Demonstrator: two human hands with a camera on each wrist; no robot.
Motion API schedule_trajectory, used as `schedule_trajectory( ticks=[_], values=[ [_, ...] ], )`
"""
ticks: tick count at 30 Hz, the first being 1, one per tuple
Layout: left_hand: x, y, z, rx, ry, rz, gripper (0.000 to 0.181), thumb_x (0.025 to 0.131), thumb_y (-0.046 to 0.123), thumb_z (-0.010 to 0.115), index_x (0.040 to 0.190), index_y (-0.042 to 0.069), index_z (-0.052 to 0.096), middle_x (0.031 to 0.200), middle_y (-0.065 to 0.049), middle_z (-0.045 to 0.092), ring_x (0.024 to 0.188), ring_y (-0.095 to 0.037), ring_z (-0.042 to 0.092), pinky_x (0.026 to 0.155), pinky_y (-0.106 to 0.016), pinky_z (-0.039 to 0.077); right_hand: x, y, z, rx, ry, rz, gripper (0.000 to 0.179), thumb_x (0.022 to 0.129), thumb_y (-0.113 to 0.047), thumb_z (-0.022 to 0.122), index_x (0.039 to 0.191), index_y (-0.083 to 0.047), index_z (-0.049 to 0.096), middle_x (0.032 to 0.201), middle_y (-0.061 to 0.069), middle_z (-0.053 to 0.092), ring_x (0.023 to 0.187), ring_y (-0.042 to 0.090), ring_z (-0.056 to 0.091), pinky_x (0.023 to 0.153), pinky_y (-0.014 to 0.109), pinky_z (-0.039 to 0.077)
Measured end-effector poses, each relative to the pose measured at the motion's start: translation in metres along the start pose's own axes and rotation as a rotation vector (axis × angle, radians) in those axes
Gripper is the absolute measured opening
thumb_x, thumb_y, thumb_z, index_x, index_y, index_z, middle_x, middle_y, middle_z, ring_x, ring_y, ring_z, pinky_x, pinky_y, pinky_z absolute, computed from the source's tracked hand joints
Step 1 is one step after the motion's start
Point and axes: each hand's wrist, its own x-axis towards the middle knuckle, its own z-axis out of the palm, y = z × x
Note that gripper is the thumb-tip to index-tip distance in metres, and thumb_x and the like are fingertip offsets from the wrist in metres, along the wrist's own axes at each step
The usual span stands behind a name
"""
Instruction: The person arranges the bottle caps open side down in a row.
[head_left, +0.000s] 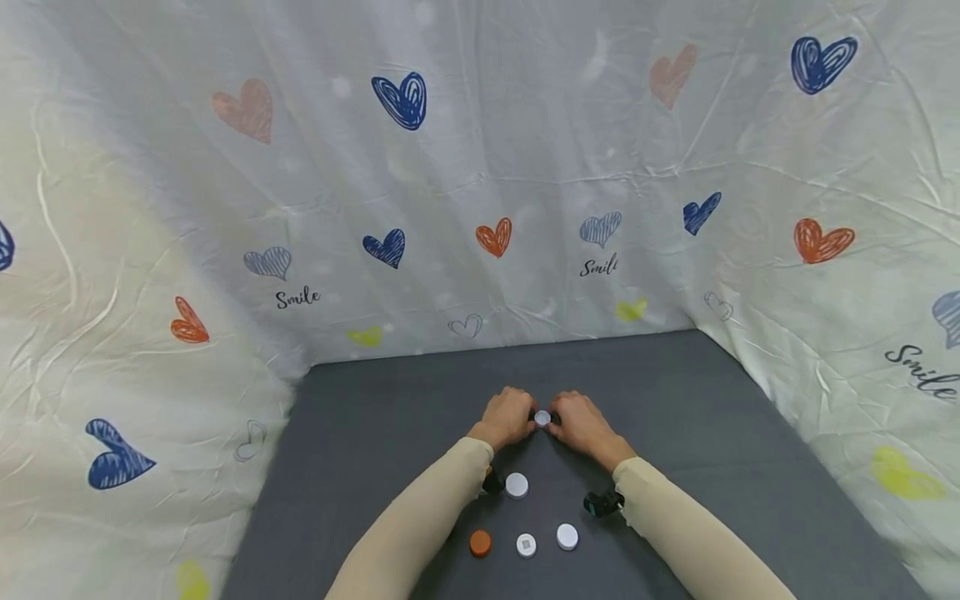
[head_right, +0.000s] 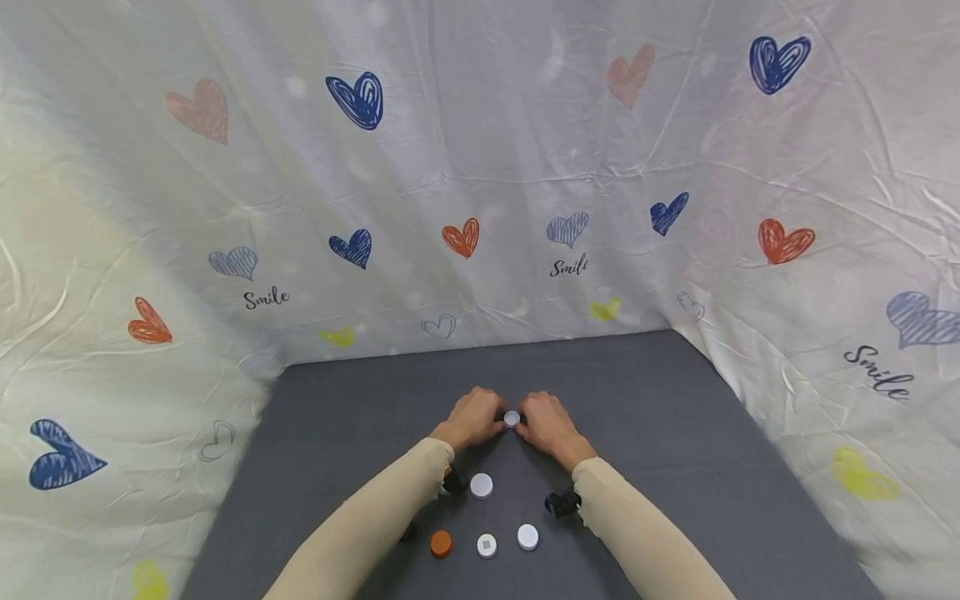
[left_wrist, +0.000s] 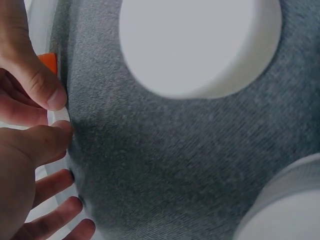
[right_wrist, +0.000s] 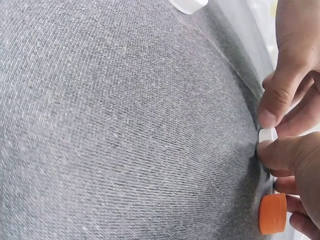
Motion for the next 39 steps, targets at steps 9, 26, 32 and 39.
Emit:
schedule_trajectory(
  ticks=[9, 26, 32, 39],
  values=[
    [-0.001, -0.002, 0.005, -0.030, 0.023, -0.007, 0.016, 0.088, 0.034, 0.077, 0.101, 0.024, 0.079, 0.103, 0.003, 0.072, 0.096, -0.019, 0.067, 0.078, -0.041, 0.056, -0.002, -0.004, -0.004, -0.006, -0.009, -0.007, 0.014, 0.083, -0.019, 0.082, 0.092, -0.008, 0.078, 0.097, 0.006, 0.072, 0.093, 0.029, 0.067, 0.086, 0.049, 0.052],
    [-0.022, 0.002, -0.026, 0.034, 0.163, 0.076, 0.014, 0.088, 0.033, 0.076, 0.099, 0.024, 0.080, 0.090, 0.007, 0.075, 0.080, -0.016, 0.068, 0.066, -0.036, 0.055, -0.008, -0.015, -0.025, 0.007, 0.075, -0.038, 0.018, 0.083, -0.020, 0.081, 0.097, -0.008, 0.078, 0.109, 0.008, 0.073, 0.107, 0.029, 0.066, 0.092, 0.047, 0.053],
    [-0.036, 0.005, -0.040, 0.048, 0.216, 0.090, 0.021, 0.089, 0.034, 0.076, 0.107, 0.023, 0.079, 0.098, 0.006, 0.076, 0.091, -0.018, 0.067, 0.077, -0.038, 0.056, -0.013, -0.025, -0.041, 0.003, 0.133, -0.080, 0.022, 0.082, -0.021, 0.082, 0.099, -0.007, 0.078, 0.111, 0.009, 0.072, 0.108, 0.029, 0.066, 0.092, 0.048, 0.053],
    [-0.054, 0.006, -0.055, 0.044, 0.311, 0.152, 0.023, 0.090, 0.036, 0.076, 0.107, 0.022, 0.079, 0.102, 0.008, 0.076, 0.096, -0.016, 0.067, 0.082, -0.035, 0.056, -0.020, -0.037, -0.059, 0.018, 0.203, -0.149, 0.023, 0.083, -0.020, 0.082, 0.102, -0.009, 0.078, 0.114, 0.010, 0.072, 0.108, 0.029, 0.065, 0.089, 0.049, 0.054]
  ],
)
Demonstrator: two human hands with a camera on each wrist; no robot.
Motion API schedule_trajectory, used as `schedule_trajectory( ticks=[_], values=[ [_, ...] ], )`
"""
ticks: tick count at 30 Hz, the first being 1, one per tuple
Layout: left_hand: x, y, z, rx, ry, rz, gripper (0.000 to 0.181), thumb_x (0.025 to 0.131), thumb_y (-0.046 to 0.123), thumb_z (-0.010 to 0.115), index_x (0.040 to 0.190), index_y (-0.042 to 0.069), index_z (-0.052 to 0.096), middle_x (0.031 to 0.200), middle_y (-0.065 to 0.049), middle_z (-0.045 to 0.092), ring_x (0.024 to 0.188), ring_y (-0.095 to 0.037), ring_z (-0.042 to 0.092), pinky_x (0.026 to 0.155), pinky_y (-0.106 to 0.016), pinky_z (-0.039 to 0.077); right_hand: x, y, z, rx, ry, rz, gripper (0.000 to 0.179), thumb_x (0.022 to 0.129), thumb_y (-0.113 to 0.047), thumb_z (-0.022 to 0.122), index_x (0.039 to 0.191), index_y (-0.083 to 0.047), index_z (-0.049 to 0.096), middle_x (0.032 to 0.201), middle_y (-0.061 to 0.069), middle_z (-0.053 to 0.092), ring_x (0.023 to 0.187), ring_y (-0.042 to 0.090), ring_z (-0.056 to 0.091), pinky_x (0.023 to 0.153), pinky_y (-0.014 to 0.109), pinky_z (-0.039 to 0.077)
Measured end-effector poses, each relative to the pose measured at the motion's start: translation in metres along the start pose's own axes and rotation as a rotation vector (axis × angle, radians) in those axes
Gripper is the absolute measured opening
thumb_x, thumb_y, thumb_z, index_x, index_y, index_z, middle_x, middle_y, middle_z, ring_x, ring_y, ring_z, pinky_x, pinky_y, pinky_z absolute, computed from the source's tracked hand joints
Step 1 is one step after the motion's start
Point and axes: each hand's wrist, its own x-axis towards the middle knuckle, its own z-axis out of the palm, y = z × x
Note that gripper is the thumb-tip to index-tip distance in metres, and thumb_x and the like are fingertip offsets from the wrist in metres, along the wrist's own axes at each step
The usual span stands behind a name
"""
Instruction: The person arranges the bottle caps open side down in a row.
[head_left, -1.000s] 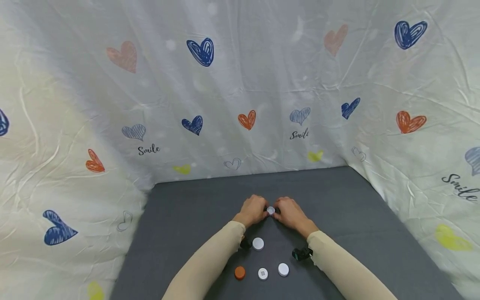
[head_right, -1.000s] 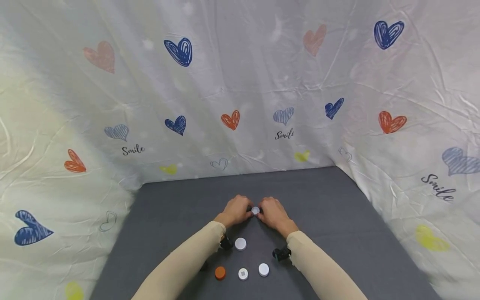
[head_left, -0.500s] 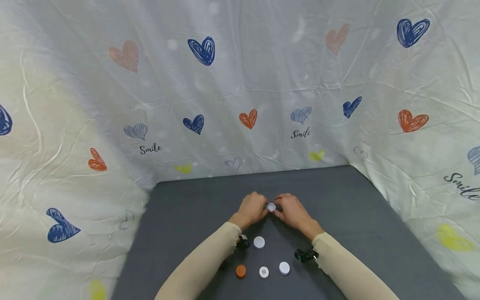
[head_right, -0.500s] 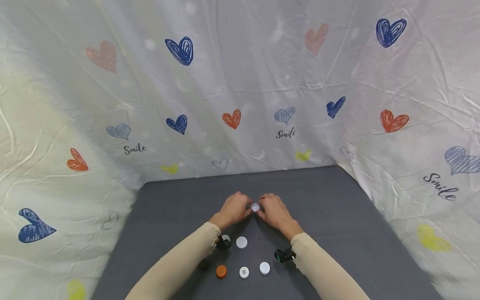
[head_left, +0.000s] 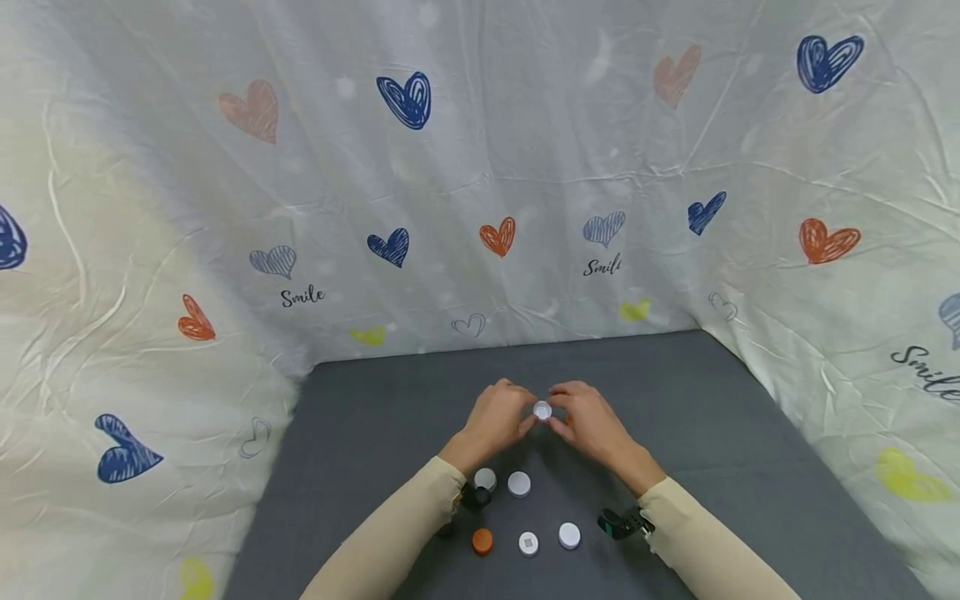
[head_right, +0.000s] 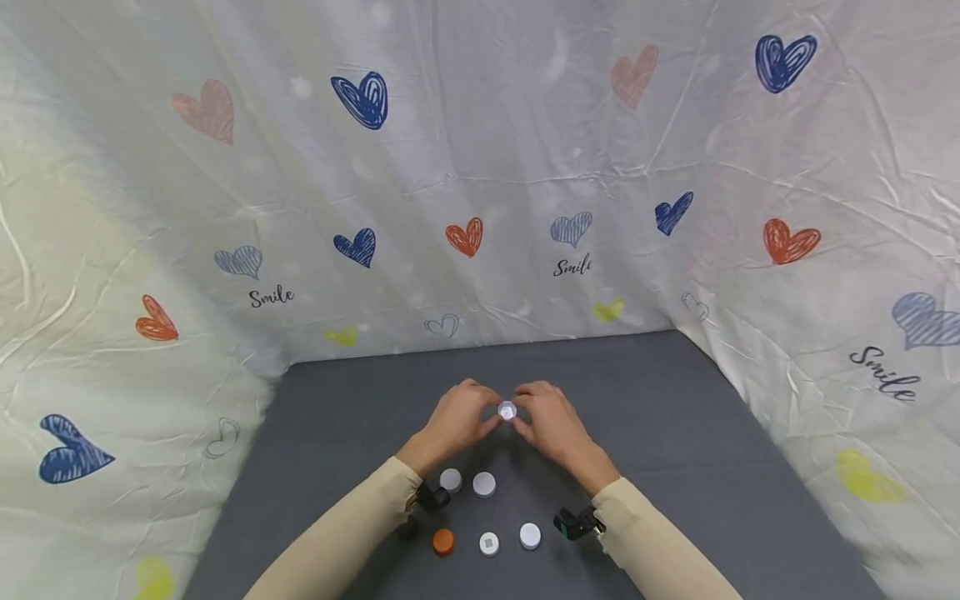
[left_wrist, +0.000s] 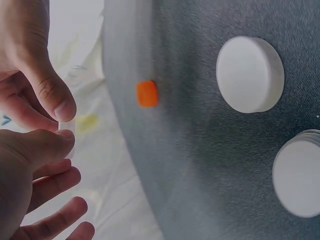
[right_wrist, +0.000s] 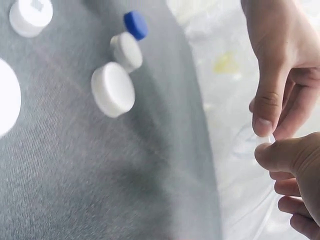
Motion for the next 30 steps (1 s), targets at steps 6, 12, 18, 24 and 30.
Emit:
schedule_trajectory(
  ticks=[6, 12, 18, 24, 30],
  values=[
    [-0.012, 0.000, -0.020, -0.023, 0.092, 0.047, 0.022, 0.090, 0.037, 0.076, 0.105, 0.022, 0.079, 0.105, 0.009, 0.076, 0.100, -0.016, 0.066, 0.085, -0.035, 0.055, 0.000, -0.014, -0.016, 0.000, 0.036, -0.025, 0.026, 0.083, -0.024, 0.083, 0.105, -0.010, 0.078, 0.117, 0.009, 0.070, 0.110, 0.029, 0.064, 0.091, 0.051, 0.053],
    [-0.026, 0.001, -0.036, -0.061, 0.170, 0.084, 0.023, 0.088, 0.035, 0.078, 0.106, 0.020, 0.078, 0.107, 0.007, 0.075, 0.100, -0.016, 0.064, 0.085, -0.034, 0.054, -0.002, -0.029, -0.030, 0.039, 0.078, -0.046, 0.028, 0.083, -0.026, 0.084, 0.107, -0.012, 0.078, 0.119, 0.009, 0.070, 0.111, 0.029, 0.064, 0.090, 0.051, 0.053],
    [-0.042, 0.004, -0.053, -0.089, 0.221, 0.107, 0.025, 0.087, 0.034, 0.078, 0.108, 0.020, 0.077, 0.109, 0.006, 0.075, 0.101, -0.015, 0.064, 0.084, -0.034, 0.054, -0.006, -0.043, -0.039, 0.068, 0.110, -0.084, 0.031, 0.082, -0.025, 0.084, 0.109, -0.011, 0.077, 0.121, 0.008, 0.068, 0.114, 0.029, 0.063, 0.090, 0.052, 0.052],
    [-0.053, 0.004, -0.063, -0.134, 0.259, 0.123, 0.026, 0.086, 0.030, 0.080, 0.108, 0.017, 0.076, 0.108, 0.005, 0.074, 0.101, -0.016, 0.064, 0.085, -0.034, 0.054, -0.007, -0.054, -0.044, 0.102, 0.132, -0.104, 0.032, 0.082, -0.024, 0.085, 0.110, -0.012, 0.077, 0.123, 0.009, 0.068, 0.115, 0.028, 0.062, 0.090, 0.052, 0.053],
    [-0.063, 0.002, -0.062, -0.157, 0.267, 0.117, 0.026, 0.085, 0.030, 0.080, 0.107, 0.017, 0.076, 0.108, 0.003, 0.074, 0.103, -0.017, 0.064, 0.087, -0.035, 0.054, -0.009, -0.062, -0.042, 0.121, 0.119, -0.094, 0.033, 0.082, -0.025, 0.085, 0.111, -0.013, 0.077, 0.124, 0.006, 0.067, 0.117, 0.026, 0.061, 0.092, 0.049, 0.054]
  ],
)
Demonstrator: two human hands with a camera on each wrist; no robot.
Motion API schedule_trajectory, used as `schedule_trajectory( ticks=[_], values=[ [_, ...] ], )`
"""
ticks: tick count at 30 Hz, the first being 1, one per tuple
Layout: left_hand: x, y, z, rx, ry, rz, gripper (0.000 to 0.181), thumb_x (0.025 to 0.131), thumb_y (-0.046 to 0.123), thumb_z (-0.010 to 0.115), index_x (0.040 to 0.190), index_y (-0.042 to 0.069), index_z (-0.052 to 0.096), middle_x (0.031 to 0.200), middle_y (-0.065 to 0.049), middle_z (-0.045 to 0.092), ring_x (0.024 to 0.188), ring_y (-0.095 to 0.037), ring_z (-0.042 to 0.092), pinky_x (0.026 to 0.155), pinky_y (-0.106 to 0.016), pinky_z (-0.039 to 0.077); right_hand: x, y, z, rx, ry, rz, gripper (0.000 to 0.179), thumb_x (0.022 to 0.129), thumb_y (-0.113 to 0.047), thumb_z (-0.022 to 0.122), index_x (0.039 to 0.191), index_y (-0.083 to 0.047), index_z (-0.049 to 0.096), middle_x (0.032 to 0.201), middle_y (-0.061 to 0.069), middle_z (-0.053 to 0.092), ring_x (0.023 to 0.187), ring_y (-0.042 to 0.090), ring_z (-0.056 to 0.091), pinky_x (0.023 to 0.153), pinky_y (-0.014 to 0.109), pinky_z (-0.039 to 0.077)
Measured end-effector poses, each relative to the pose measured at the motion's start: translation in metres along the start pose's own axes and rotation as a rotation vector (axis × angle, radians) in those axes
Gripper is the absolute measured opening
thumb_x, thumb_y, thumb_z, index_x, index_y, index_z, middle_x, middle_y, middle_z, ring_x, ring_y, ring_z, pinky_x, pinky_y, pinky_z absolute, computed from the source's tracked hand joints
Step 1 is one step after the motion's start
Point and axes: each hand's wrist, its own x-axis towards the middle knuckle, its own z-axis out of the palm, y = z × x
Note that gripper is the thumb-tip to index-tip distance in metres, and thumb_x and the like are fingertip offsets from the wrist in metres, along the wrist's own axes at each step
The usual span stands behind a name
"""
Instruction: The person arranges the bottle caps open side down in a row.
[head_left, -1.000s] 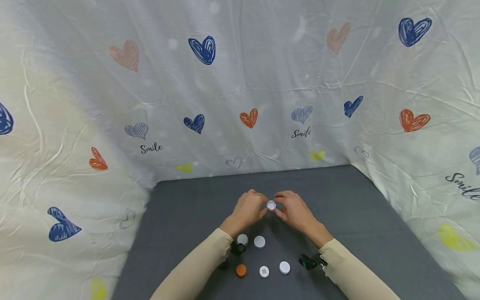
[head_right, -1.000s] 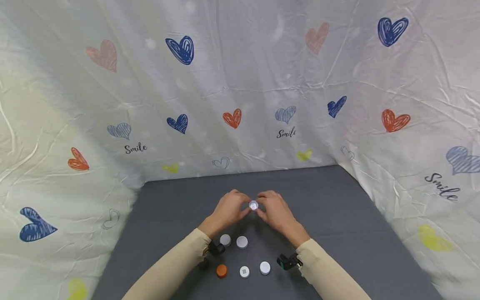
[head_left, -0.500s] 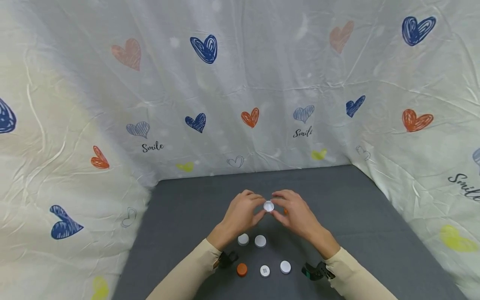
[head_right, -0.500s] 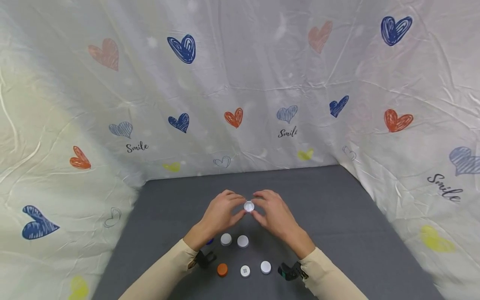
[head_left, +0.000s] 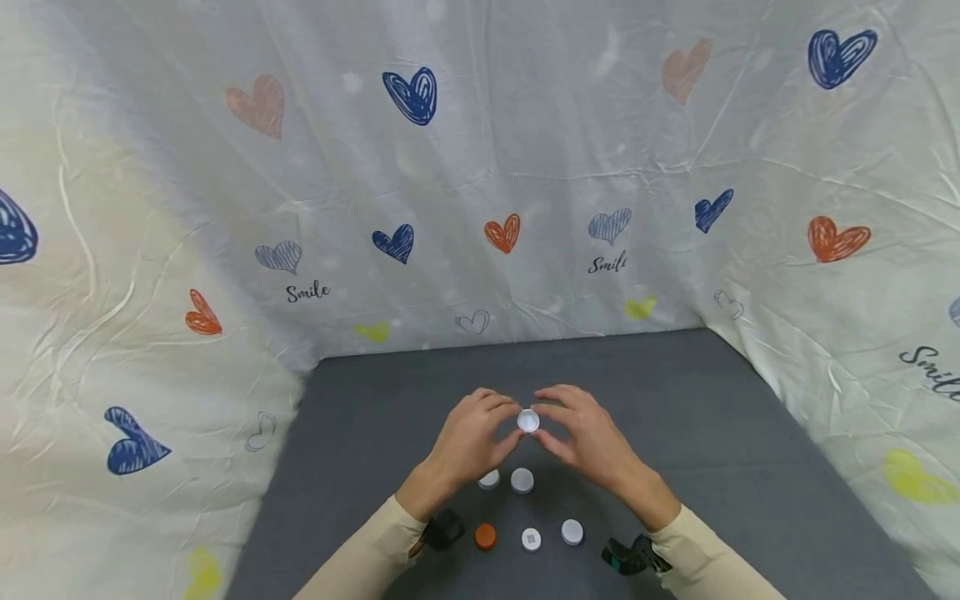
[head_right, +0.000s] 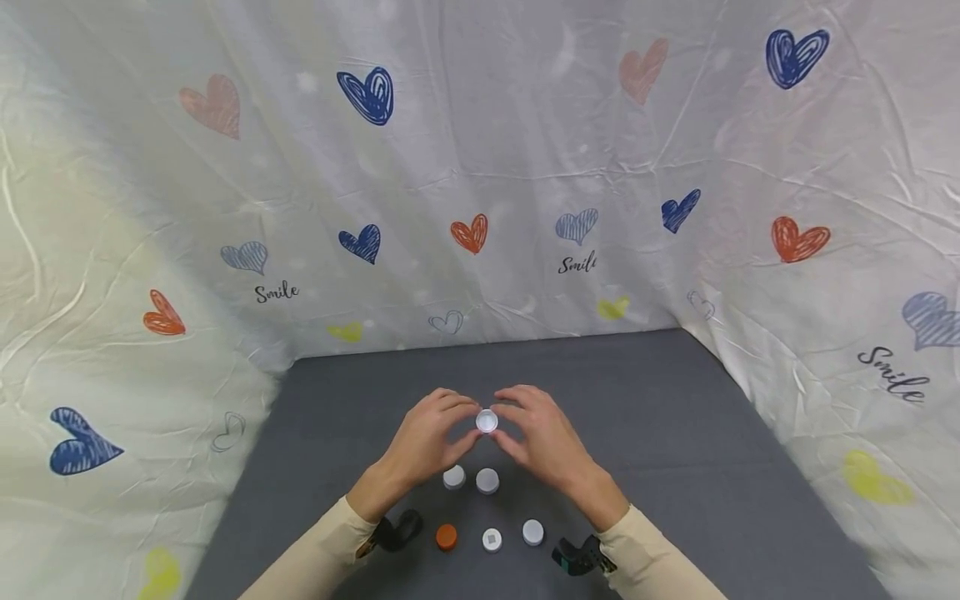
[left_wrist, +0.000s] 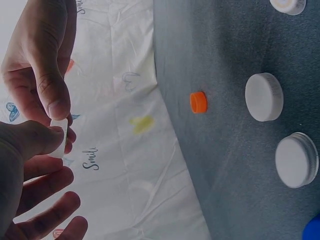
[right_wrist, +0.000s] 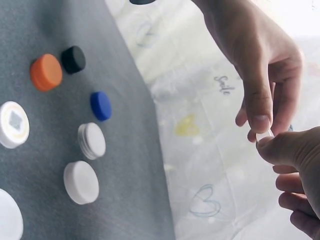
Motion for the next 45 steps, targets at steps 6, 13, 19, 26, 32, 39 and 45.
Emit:
schedule_trajectory(
  ticks=[6, 13, 19, 26, 32, 39, 45],
  values=[
    [-0.011, -0.001, 0.002, 0.002, 0.021, 0.021, 0.028, 0.083, 0.030, 0.083, 0.106, 0.015, 0.076, 0.105, 0.002, 0.074, 0.100, -0.017, 0.064, 0.085, -0.035, 0.055, -0.007, -0.004, 0.009, 0.039, 0.005, 0.004, 0.034, 0.081, -0.024, 0.085, 0.112, -0.013, 0.077, 0.123, 0.005, 0.067, 0.116, 0.024, 0.061, 0.091, 0.047, 0.054],
    [-0.019, -0.001, 0.003, 0.002, -0.005, 0.012, 0.027, 0.084, 0.031, 0.081, 0.106, 0.016, 0.076, 0.106, 0.003, 0.074, 0.100, -0.016, 0.064, 0.085, -0.034, 0.055, -0.012, -0.007, 0.016, 0.071, 0.003, 0.013, 0.035, 0.081, -0.025, 0.085, 0.113, -0.014, 0.076, 0.123, 0.004, 0.068, 0.117, 0.022, 0.062, 0.091, 0.045, 0.055],
    [-0.020, -0.002, 0.002, -0.007, 0.002, 0.014, 0.030, 0.084, 0.030, 0.081, 0.109, 0.015, 0.075, 0.109, 0.002, 0.073, 0.101, -0.016, 0.063, 0.086, -0.034, 0.055, -0.012, -0.006, 0.018, 0.073, 0.007, 0.013, 0.037, 0.081, -0.027, 0.085, 0.114, -0.014, 0.076, 0.124, 0.002, 0.067, 0.118, 0.021, 0.060, 0.092, 0.046, 0.054],
    [-0.025, -0.003, 0.004, 0.046, 0.085, 0.092, 0.045, 0.078, 0.026, 0.087, 0.118, 0.013, 0.072, 0.114, 0.000, 0.071, 0.102, -0.018, 0.062, 0.083, -0.033, 0.054, -0.011, -0.008, 0.016, 0.075, 0.020, 0.025, 0.035, 0.082, -0.028, 0.084, 0.113, -0.014, 0.076, 0.123, 0.002, 0.068, 0.117, 0.021, 0.061, 0.093, 0.045, 0.053],
    [-0.026, -0.004, 0.004, 0.079, 0.158, 0.157, 0.036, 0.079, 0.021, 0.087, 0.112, 0.014, 0.074, 0.108, 0.002, 0.072, 0.097, -0.016, 0.062, 0.077, -0.030, 0.052, -0.012, -0.009, 0.015, 0.109, 0.015, 0.044, 0.032, 0.085, -0.028, 0.081, 0.114, -0.016, 0.075, 0.123, 0.000, 0.068, 0.117, 0.017, 0.061, 0.092, 0.042, 0.054],
    [-0.026, -0.006, 0.008, 0.067, 0.249, 0.220, 0.024, 0.083, 0.018, 0.084, 0.105, 0.014, 0.077, 0.103, 0.003, 0.074, 0.089, -0.015, 0.062, 0.070, -0.028, 0.050, -0.011, -0.011, 0.013, 0.160, 0.001, 0.064, 0.030, 0.090, -0.030, 0.077, 0.116, -0.016, 0.074, 0.124, -0.005, 0.066, 0.119, 0.016, 0.061, 0.093, 0.041, 0.054],
    [-0.028, -0.008, 0.011, 0.027, 0.242, 0.155, 0.021, 0.087, 0.017, 0.079, 0.107, 0.012, 0.077, 0.104, 0.002, 0.075, 0.090, -0.016, 0.064, 0.074, -0.030, 0.052, -0.010, -0.011, 0.013, 0.184, 0.027, 0.059, 0.027, 0.089, -0.026, 0.078, 0.115, -0.018, 0.074, 0.124, -0.004, 0.067, 0.118, 0.017, 0.062, 0.094, 0.042, 0.053]
  ],
)
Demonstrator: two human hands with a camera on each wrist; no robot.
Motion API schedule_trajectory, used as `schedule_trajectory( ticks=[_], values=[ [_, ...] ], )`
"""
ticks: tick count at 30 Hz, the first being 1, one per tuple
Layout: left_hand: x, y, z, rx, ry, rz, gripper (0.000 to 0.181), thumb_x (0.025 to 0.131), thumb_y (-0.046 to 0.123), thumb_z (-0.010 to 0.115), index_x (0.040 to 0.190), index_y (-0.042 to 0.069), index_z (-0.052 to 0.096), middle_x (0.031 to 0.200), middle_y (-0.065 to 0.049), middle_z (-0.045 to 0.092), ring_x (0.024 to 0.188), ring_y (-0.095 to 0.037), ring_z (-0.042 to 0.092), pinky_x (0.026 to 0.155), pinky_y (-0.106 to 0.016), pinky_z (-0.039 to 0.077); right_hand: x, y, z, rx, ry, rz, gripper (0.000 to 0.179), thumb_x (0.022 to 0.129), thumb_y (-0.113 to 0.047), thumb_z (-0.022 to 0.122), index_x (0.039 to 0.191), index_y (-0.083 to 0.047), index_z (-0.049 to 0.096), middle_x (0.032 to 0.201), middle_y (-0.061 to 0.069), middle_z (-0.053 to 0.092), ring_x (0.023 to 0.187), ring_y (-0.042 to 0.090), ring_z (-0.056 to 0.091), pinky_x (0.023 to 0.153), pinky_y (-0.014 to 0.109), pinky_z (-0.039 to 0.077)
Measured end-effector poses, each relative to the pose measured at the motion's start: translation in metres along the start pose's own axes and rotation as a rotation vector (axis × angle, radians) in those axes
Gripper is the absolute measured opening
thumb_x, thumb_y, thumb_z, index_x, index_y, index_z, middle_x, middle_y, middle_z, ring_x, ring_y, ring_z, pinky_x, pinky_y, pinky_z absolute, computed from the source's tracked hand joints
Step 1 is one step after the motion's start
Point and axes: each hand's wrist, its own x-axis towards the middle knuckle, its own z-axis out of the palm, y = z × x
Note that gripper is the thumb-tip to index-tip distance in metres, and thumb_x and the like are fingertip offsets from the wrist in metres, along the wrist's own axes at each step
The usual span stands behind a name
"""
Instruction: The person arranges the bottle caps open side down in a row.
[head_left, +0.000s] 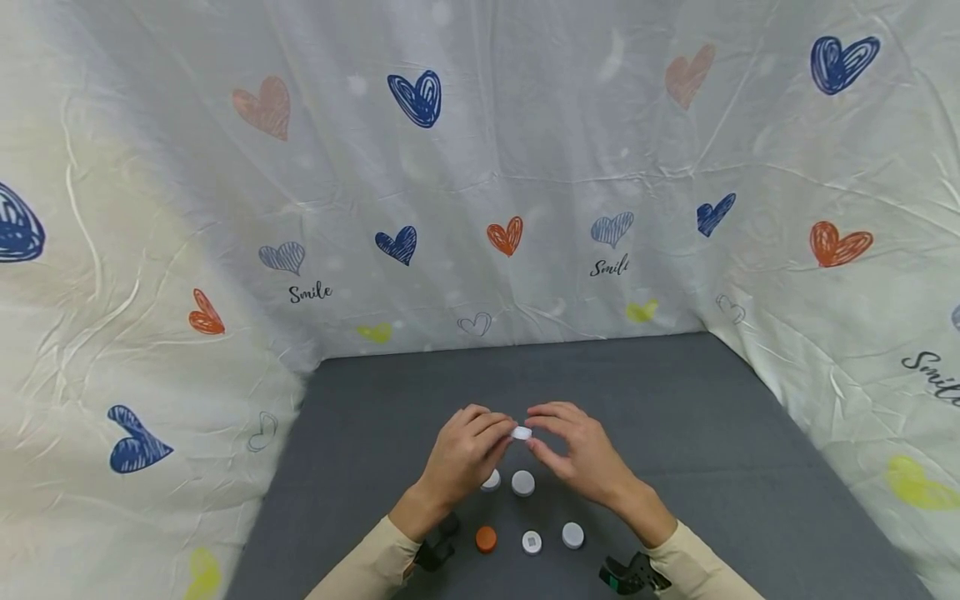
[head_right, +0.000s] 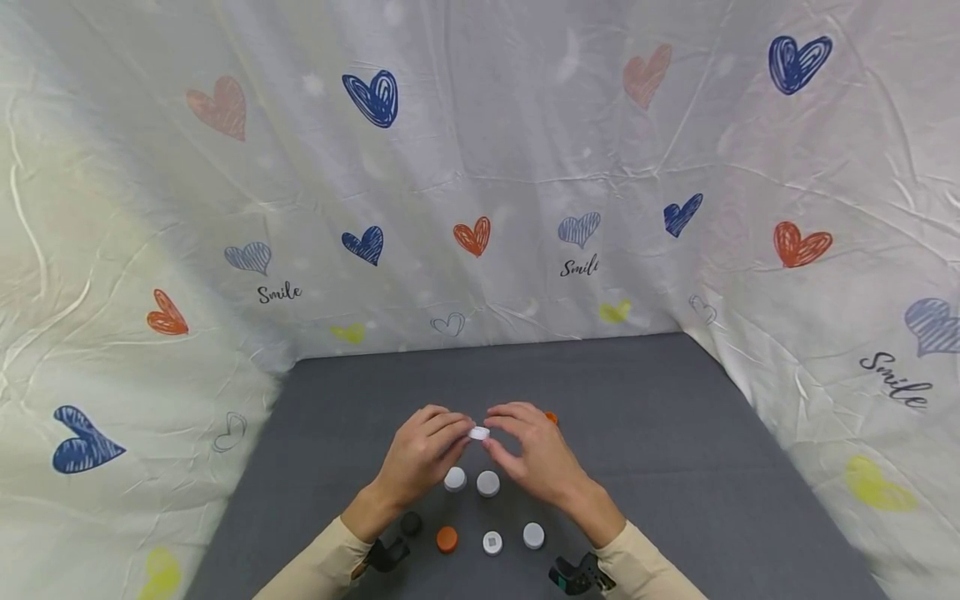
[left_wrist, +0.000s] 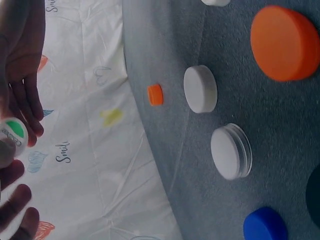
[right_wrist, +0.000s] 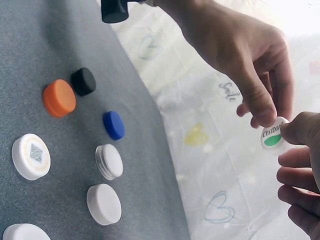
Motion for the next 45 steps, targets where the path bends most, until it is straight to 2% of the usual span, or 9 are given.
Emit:
schedule_trajectory(
  ticks=[5, 14, 16, 19, 22, 24, 31, 34, 45],
  values=[
    [-0.003, 0.002, 0.000, -0.119, -0.044, -0.201, 0.018, 0.089, 0.021, 0.078, 0.105, 0.014, 0.076, 0.101, 0.003, 0.074, 0.091, -0.013, 0.064, 0.076, -0.028, 0.055, 0.000, 0.003, 0.001, -0.032, 0.027, -0.052, 0.035, 0.083, -0.020, 0.083, 0.117, -0.016, 0.074, 0.124, -0.001, 0.068, 0.117, 0.018, 0.062, 0.093, 0.041, 0.053],
    [0.001, 0.007, -0.004, -0.581, -0.183, -0.622, 0.010, 0.093, 0.026, 0.073, 0.099, 0.021, 0.077, 0.090, 0.010, 0.074, 0.076, -0.007, 0.068, 0.065, -0.027, 0.058, 0.000, 0.005, 0.002, -0.034, 0.052, -0.134, 0.051, 0.076, -0.013, 0.088, 0.124, -0.016, 0.070, 0.125, 0.006, 0.067, 0.117, 0.022, 0.061, 0.095, 0.044, 0.051],
    [0.003, 0.008, -0.005, -0.647, -0.222, -0.693, 0.010, 0.093, 0.028, 0.072, 0.099, 0.022, 0.077, 0.092, 0.010, 0.075, 0.075, -0.010, 0.071, 0.066, -0.027, 0.058, 0.000, 0.005, 0.003, -0.031, 0.054, -0.148, 0.052, 0.076, -0.013, 0.088, 0.125, -0.016, 0.070, 0.125, 0.005, 0.067, 0.118, 0.023, 0.061, 0.095, 0.044, 0.051],
    [0.004, 0.009, -0.005, -0.692, -0.260, -0.743, 0.013, 0.093, 0.032, 0.072, 0.100, 0.023, 0.078, 0.094, 0.009, 0.075, 0.077, -0.016, 0.073, 0.069, -0.025, 0.058, 0.000, 0.004, 0.004, -0.030, 0.056, -0.165, 0.051, 0.077, -0.013, 0.087, 0.125, -0.016, 0.070, 0.125, 0.004, 0.067, 0.118, 0.022, 0.060, 0.096, 0.044, 0.051],
    [0.004, 0.009, -0.005, -0.686, -0.281, -0.742, 0.014, 0.094, 0.033, 0.071, 0.102, 0.023, 0.078, 0.095, 0.009, 0.075, 0.079, -0.017, 0.072, 0.070, -0.024, 0.057, -0.001, 0.005, 0.004, -0.045, 0.058, -0.175, 0.050, 0.078, -0.013, 0.087, 0.125, -0.017, 0.071, 0.124, 0.003, 0.067, 0.117, 0.021, 0.060, 0.096, 0.043, 0.050],
    [0.004, 0.008, -0.005, -0.656, -0.277, -0.708, 0.015, 0.094, 0.032, 0.070, 0.104, 0.023, 0.077, 0.095, 0.009, 0.075, 0.080, -0.015, 0.071, 0.069, -0.025, 0.058, -0.002, 0.006, 0.004, -0.053, 0.055, -0.169, 0.048, 0.079, -0.015, 0.086, 0.124, -0.016, 0.071, 0.124, 0.003, 0.067, 0.117, 0.021, 0.060, 0.096, 0.043, 0.050],
    [0.003, 0.009, -0.007, -0.330, -0.196, -0.426, 0.028, 0.087, 0.025, 0.078, 0.113, 0.017, 0.075, 0.105, 0.005, 0.073, 0.090, -0.007, 0.062, 0.073, -0.027, 0.055, -0.005, 0.007, 0.002, -0.032, 0.035, -0.097, 0.041, 0.082, -0.019, 0.084, 0.121, -0.012, 0.072, 0.124, 0.001, 0.067, 0.117, 0.019, 0.060, 0.095, 0.042, 0.052],
    [0.005, 0.010, -0.006, -0.255, -0.194, -0.351, 0.030, 0.086, 0.029, 0.081, 0.113, 0.018, 0.074, 0.108, 0.007, 0.073, 0.095, -0.008, 0.063, 0.078, -0.027, 0.055, -0.006, 0.006, 0.002, -0.018, 0.027, -0.070, 0.041, 0.083, -0.022, 0.084, 0.121, -0.013, 0.073, 0.124, 0.001, 0.067, 0.117, 0.018, 0.060, 0.094, 0.042, 0.052],
    [0.005, 0.011, 0.008, -0.183, -0.234, -0.261, 0.031, 0.087, 0.034, 0.079, 0.115, 0.021, 0.074, 0.109, 0.009, 0.073, 0.100, -0.007, 0.062, 0.082, -0.025, 0.055, -0.010, 0.012, -0.003, -0.050, -0.017, -0.052, 0.036, 0.085, -0.025, 0.082, 0.119, -0.013, 0.073, 0.121, 0.001, 0.068, 0.115, 0.018, 0.062, 0.092, 0.042, 0.054]
  ],
)
